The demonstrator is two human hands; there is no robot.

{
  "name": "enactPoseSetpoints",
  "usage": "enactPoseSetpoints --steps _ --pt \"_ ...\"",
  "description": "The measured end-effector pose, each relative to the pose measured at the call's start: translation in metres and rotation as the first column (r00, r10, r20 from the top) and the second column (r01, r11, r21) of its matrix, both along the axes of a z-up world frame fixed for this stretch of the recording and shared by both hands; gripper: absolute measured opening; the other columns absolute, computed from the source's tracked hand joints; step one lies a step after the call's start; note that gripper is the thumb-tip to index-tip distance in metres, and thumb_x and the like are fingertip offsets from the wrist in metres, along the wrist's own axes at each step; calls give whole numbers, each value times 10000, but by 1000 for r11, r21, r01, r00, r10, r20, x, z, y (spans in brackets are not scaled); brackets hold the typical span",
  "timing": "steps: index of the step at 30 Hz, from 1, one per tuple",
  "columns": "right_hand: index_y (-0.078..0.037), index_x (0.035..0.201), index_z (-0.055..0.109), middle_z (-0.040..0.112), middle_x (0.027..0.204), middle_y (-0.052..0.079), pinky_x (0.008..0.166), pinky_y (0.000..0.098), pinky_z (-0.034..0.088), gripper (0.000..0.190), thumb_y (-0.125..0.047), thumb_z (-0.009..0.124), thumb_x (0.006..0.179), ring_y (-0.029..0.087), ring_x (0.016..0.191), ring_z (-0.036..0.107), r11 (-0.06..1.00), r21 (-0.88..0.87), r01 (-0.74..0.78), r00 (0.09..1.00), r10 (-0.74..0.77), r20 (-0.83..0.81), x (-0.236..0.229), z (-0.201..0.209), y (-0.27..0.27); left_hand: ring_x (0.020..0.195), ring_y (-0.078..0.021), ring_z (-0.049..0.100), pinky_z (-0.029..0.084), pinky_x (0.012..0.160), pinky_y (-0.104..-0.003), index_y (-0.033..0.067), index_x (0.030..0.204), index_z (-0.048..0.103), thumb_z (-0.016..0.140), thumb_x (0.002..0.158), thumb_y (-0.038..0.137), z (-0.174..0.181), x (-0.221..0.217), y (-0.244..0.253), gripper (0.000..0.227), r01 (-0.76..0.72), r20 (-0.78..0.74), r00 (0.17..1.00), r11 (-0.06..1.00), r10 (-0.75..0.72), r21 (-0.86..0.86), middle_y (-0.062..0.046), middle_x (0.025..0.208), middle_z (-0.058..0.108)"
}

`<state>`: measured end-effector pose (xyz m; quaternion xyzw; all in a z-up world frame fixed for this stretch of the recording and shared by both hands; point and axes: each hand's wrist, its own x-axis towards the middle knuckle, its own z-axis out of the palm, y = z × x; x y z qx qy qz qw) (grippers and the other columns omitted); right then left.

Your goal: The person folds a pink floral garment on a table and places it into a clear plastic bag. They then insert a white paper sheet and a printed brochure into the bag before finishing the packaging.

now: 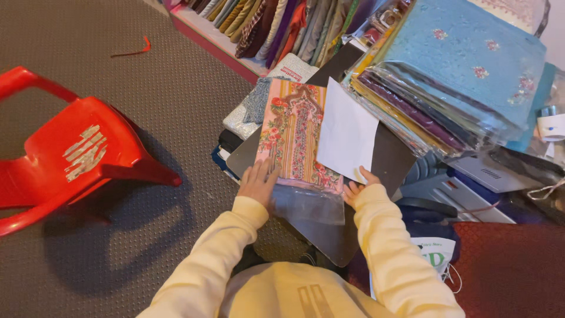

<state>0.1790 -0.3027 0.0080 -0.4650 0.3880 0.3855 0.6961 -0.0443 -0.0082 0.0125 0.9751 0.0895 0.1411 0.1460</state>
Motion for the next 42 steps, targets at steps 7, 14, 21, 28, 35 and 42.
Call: enactPoseSetpoints --steps 7,14,21,28,35,42 --pt "1 1133 543 610 1025 47 797 283 662 487 -233 866 853 223 939 736 926 179 334 928 -356 109 28 -32 20 1290 -288 591 425 1083 -537 260 1195 627 605 940 276 -87 50 5 256 98 27 994 991 -101 91 -35 1320 648" --pt "-19 1117 701 690 1040 144 876 519 654 410 41 870 748 312 874 706 961 116 251 660 -258 706 -77 187 44 981 -273 764 598 891 -483 517 1086 572 392 989 648 -37 45 1 243 -52 -398 917 994 9 -97 142 1071 734" --pt "-360 997 870 658 849 -66 861 277 550 454 -72 778 659 145 768 636 725 -624 292 -343 688 639 -102 151 -32 978 -297 763 612 882 -495 472 1148 613 482 958 555 16 32 -25 245 -1 -446 893 990 -62 -140 68 1099 746" --pt "-363 1173 696 395 1587 77 1243 558 200 490 -77 714 776 382 1464 347 387 -876 288 -119 922 369 -146 80 -36 1072 -303 738 600 953 -490 455 1232 579 543 928 491 42 16 -14 308 -19 -488 871 987 -61 -158 60 1187 737" --pt "-153 1563 301 408 1400 245 1072 614 462 845 -38 753 859 435 1253 509 958 -37 283 858 -236 457 -128 18 -61 1085 -300 734 596 960 -495 410 1254 591 548 930 421 50 7 -15 327 -17 -426 900 970 -91 -243 31 1189 749" --pt "-11 1206 691 698 1054 264 783 637 587 503 -1 904 751 445 914 710 971 -65 231 859 -172 482 -88 -59 -82 993 -278 759 607 915 -452 454 1121 656 434 980 630 43 24 -27 317 -2 -394 917 989 -58 -150 86 1114 767"
